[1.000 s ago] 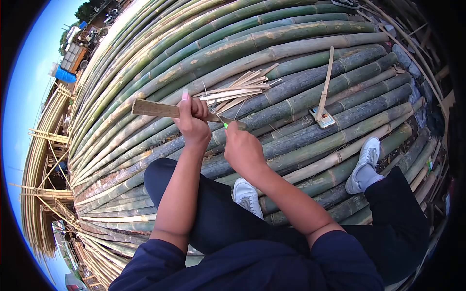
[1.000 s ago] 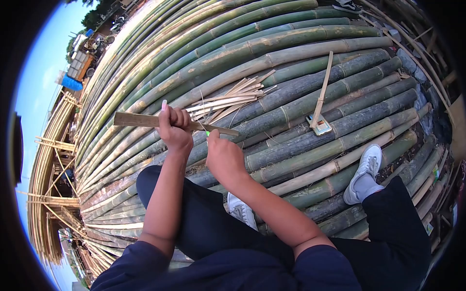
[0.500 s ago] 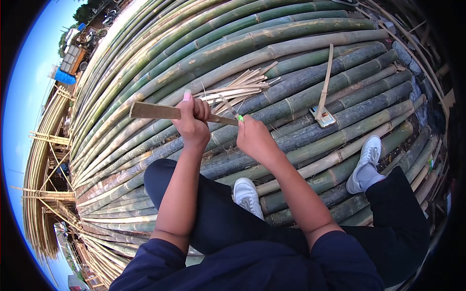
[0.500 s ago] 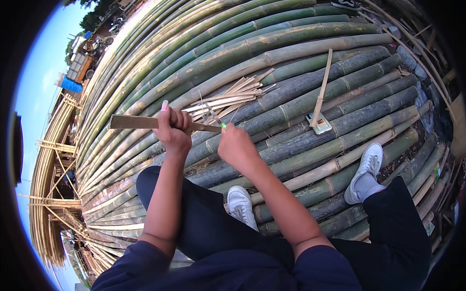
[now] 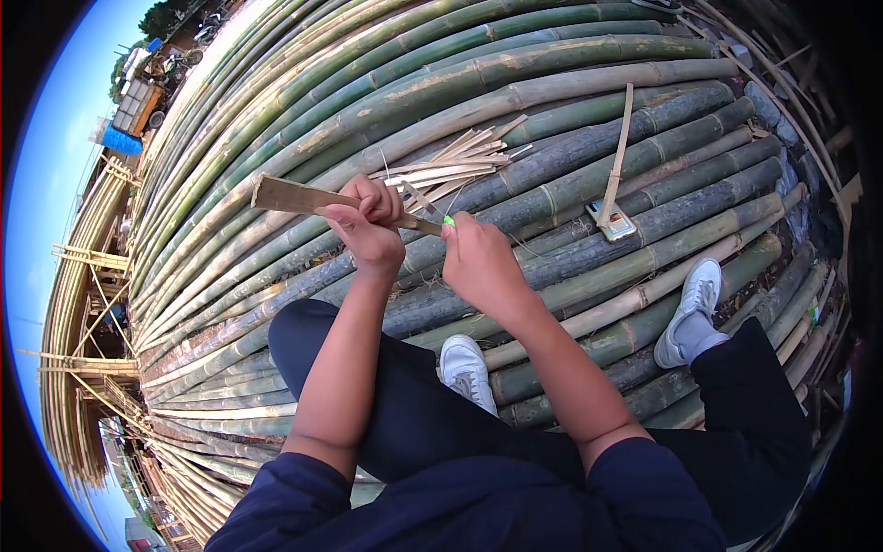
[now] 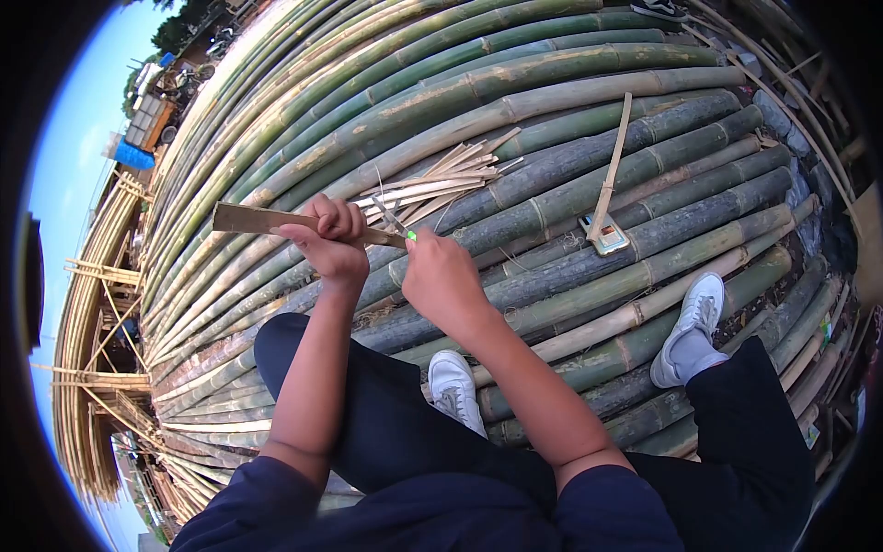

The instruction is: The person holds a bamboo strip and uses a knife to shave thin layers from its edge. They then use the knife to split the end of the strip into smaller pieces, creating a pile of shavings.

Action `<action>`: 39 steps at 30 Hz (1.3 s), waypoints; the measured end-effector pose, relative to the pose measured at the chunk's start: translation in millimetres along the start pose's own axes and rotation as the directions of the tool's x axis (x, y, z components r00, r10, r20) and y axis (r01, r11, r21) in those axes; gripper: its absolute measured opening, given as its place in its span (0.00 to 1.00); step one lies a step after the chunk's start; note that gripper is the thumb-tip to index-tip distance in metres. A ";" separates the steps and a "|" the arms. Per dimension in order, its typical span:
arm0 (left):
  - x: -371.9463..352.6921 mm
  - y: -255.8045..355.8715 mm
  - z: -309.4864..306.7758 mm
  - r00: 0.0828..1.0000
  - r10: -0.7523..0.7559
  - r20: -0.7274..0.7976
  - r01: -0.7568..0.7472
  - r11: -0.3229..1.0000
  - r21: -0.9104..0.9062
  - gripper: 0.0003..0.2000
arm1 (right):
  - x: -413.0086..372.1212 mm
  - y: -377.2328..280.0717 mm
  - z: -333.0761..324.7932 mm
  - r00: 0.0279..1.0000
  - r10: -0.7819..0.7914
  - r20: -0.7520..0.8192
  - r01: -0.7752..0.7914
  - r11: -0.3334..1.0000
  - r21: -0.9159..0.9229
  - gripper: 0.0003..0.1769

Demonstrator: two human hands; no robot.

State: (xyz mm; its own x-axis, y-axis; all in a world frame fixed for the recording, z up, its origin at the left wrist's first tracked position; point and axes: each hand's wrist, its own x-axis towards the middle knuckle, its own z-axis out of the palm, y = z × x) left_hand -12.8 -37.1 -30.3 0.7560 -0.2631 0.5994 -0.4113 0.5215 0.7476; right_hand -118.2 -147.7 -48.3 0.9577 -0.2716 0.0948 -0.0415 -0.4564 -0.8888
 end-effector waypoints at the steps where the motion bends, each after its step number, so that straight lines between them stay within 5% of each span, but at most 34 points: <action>1: 0.4 0.4 1.2 1.000 -0.017 -0.003 0.016 0.996 -0.090 0.26 | -2.0 -0.4 8.8 1.000 0.000 -0.001 0.000 1.000 -0.001 0.11; 7: 4.0 11.8 16.3 0.979 -0.038 -0.202 0.097 0.952 0.291 0.25 | -3.9 11.4 34.7 1.000 0.021 0.006 -0.021 0.997 -0.078 0.13; 20: -2.6 16.6 26.6 0.972 -0.106 -0.212 0.164 0.946 0.278 0.24 | -8.9 0.9 34.7 0.999 0.034 0.023 -0.029 0.976 -0.214 0.11; 22: -0.7 17.1 27.1 0.948 -0.113 -0.298 0.182 0.959 0.215 0.24 | -6.0 9.2 38.5 0.999 0.046 0.027 -0.039 0.973 -0.228 0.11; 26: -10.3 7.9 19.2 0.950 -0.204 -0.237 0.239 0.962 0.130 0.23 | -9.3 -13.5 24.2 0.997 0.034 0.062 -0.022 0.980 -0.198 0.09; 30: -19.4 -3.1 29.4 0.950 -0.159 -0.268 0.254 0.895 0.368 0.22 | -6.3 13.3 41.5 0.990 0.111 0.087 -0.089 0.971 -0.223 0.09; 33: -14.5 5.6 31.9 0.945 -0.206 -0.252 0.281 0.908 0.311 0.22 | -4.6 26.5 38.2 0.990 0.102 0.101 -0.089 0.988 -0.128 0.10; 39: -3.7 26.1 32.2 0.982 -0.126 -0.144 0.151 0.971 0.182 0.21 | 2.5 7.5 8.4 0.993 0.046 0.108 -0.032 0.991 -0.130 0.14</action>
State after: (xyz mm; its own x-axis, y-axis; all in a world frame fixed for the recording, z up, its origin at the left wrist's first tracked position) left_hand -42.7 -48.7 -3.8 0.8671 -0.2068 0.4531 -0.3782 0.3187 0.8692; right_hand -113.8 -144.7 -58.6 0.9800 -0.1990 0.0045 -0.1087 -0.5540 -0.8254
